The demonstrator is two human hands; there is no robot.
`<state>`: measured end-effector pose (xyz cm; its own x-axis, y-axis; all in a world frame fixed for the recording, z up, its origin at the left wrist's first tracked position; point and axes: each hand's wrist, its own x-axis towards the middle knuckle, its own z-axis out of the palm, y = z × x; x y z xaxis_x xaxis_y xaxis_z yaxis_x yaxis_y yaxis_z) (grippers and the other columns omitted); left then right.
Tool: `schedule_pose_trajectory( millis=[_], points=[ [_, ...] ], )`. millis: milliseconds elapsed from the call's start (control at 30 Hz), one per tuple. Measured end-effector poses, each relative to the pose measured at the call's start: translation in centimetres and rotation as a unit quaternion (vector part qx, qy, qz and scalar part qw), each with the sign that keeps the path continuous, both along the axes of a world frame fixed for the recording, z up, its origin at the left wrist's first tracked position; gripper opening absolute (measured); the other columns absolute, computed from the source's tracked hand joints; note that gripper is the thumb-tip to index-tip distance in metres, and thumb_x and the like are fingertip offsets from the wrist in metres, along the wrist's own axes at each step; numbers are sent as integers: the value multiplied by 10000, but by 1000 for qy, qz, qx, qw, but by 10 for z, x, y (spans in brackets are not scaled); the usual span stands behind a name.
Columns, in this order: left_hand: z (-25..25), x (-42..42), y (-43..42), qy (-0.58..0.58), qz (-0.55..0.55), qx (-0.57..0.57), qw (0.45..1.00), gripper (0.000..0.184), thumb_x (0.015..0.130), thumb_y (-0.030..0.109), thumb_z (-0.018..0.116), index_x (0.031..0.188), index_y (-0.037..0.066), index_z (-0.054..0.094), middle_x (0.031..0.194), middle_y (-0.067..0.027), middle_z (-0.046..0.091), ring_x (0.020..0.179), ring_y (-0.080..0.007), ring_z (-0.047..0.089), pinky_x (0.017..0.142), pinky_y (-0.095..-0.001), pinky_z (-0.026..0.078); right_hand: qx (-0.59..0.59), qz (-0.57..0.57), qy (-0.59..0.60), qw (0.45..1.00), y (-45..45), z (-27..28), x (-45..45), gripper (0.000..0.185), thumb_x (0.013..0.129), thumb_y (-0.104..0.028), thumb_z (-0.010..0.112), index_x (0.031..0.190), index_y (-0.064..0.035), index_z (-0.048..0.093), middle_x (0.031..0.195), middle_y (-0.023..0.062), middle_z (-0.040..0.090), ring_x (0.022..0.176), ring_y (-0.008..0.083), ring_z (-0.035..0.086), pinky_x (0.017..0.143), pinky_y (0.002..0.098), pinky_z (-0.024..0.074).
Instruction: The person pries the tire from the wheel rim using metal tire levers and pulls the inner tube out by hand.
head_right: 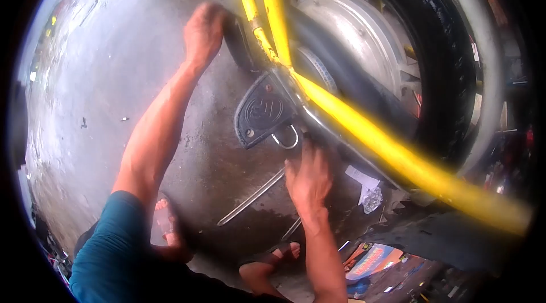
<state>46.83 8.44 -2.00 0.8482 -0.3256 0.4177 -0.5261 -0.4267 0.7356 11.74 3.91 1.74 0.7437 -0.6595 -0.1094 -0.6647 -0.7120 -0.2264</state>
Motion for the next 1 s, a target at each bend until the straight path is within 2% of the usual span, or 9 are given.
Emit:
schedule_pose_trajectory(
  millis=[67,200,400,567,700,733,800,933,1000],
  points=[
    [-21,2,8,174,-49,9,984,325,830,121,629,1151,74,624,969,-120,662,967,-253,643,851,-360,511,8,-13,-24,1000,10,-7,-1,625,777,-224,728,1324,-38,487,1267,208,513,1130,407,534,905,450,472],
    [49,-27,23,21,-81,-130,988,406,810,123,660,1208,81,591,1092,-148,619,1031,-281,601,873,-367,493,61,-31,-48,997,17,-5,11,636,782,-226,726,1334,-36,474,1287,208,503,1150,398,532,914,452,473],
    [107,-24,-14,-162,-328,116,923,465,755,242,733,1184,108,617,997,-118,597,1018,-311,541,898,-418,453,85,-50,-146,984,14,-11,21,527,801,-178,726,1263,-17,531,1115,145,596,907,247,621,793,344,510],
    [132,-26,-36,-157,-179,-73,969,176,765,149,677,932,90,675,937,-96,639,811,-361,627,706,-435,523,269,-232,-352,866,20,-37,9,352,867,-121,690,1173,-13,554,1010,42,585,811,91,558,712,244,486],
    [126,-45,-49,-68,-185,-257,946,171,810,42,639,980,61,650,892,-178,654,1014,-405,594,996,-428,399,251,-374,-454,769,22,-49,-8,513,864,-112,693,1275,-8,404,971,29,516,853,117,536,783,250,464],
    [127,-52,-50,-10,-174,-271,947,208,764,-37,621,966,10,631,887,-124,554,822,-264,544,758,-328,453,211,-376,-476,766,21,-44,-7,525,864,-118,693,1279,-4,394,1012,48,505,892,128,528,814,258,453],
    [112,-64,-45,135,-206,-342,907,461,892,11,579,1335,46,454,1141,-120,614,1056,-213,599,856,-330,501,129,-377,-513,760,15,-37,-5,548,865,-131,693,1288,5,372,1094,86,482,971,150,511,875,275,430],
    [60,-127,21,-71,-93,-234,965,465,872,19,617,1307,-28,460,1242,-161,552,1140,-252,538,995,-362,416,22,-366,-486,793,-14,-9,3,525,880,-142,674,1267,48,375,1223,153,454,1084,220,482,959,328,387],
    [20,-175,51,-32,-124,-239,962,342,798,-59,622,1132,-21,562,1037,-151,603,873,-264,595,765,-355,490,36,-359,-542,759,-25,-5,8,546,883,-152,660,1286,79,373,1279,204,475,1131,261,496,997,370,385]
  ],
)
